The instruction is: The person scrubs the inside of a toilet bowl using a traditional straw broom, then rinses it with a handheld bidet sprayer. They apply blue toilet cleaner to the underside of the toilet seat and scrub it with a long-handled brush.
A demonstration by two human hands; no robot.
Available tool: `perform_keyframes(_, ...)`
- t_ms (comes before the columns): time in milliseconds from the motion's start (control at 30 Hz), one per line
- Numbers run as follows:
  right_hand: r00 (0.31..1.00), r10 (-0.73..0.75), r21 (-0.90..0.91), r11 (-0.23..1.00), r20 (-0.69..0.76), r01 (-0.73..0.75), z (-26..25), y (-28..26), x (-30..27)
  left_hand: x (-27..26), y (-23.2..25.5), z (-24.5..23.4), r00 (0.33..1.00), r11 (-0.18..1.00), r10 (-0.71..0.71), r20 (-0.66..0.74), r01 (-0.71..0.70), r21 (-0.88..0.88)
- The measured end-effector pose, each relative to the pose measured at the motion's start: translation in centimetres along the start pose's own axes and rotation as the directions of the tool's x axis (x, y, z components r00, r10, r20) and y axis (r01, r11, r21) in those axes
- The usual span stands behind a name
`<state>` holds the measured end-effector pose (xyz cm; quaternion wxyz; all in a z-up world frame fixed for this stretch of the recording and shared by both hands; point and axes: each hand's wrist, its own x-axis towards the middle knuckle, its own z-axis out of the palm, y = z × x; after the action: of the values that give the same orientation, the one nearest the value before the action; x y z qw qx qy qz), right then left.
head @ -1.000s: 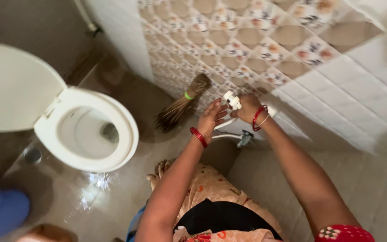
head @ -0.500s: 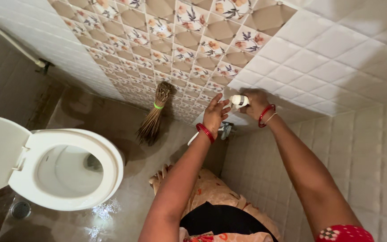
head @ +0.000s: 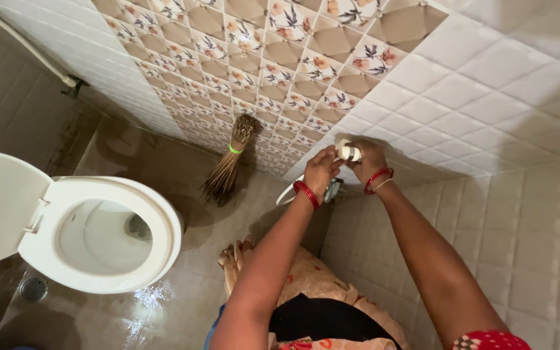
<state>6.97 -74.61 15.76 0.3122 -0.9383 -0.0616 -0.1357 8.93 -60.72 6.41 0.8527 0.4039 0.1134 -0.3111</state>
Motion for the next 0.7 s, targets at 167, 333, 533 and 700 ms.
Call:
perform_keyframes(167, 0.826, 0.461, 0.14, 0.887, -0.324, -0.44, 4.7, 2.4, -3.1, 0.2, -1.5, -0.1, 0.999, 0.997, 0.022, -0.027, -0.02, 0.078)
perform_keyframes(333, 0.267, 0.833, 0.394, 0.064, 0.484, -0.917, 12.1, 5.6, -7.1, -0.4, -1.8, -3.9, 0.99, 0.998, 0.039, -0.133, -0.032, 0.055)
perform_keyframes(533, 0.547, 0.542, 0.432, 0.336, 0.638, -0.837, 21.6, 1.3, -4.9, -1.5, -1.4, -12.8, 0.875, 0.964, 0.264, -0.407, -0.235, 0.121)
perform_keyframes(700, 0.482, 0.399, 0.38, 0.309, 0.78, -0.872, 28.4, -8.1, -2.2, -5.4, 0.4, -22.8, 0.765, 0.9, 0.259, -0.59, -0.413, -0.14)
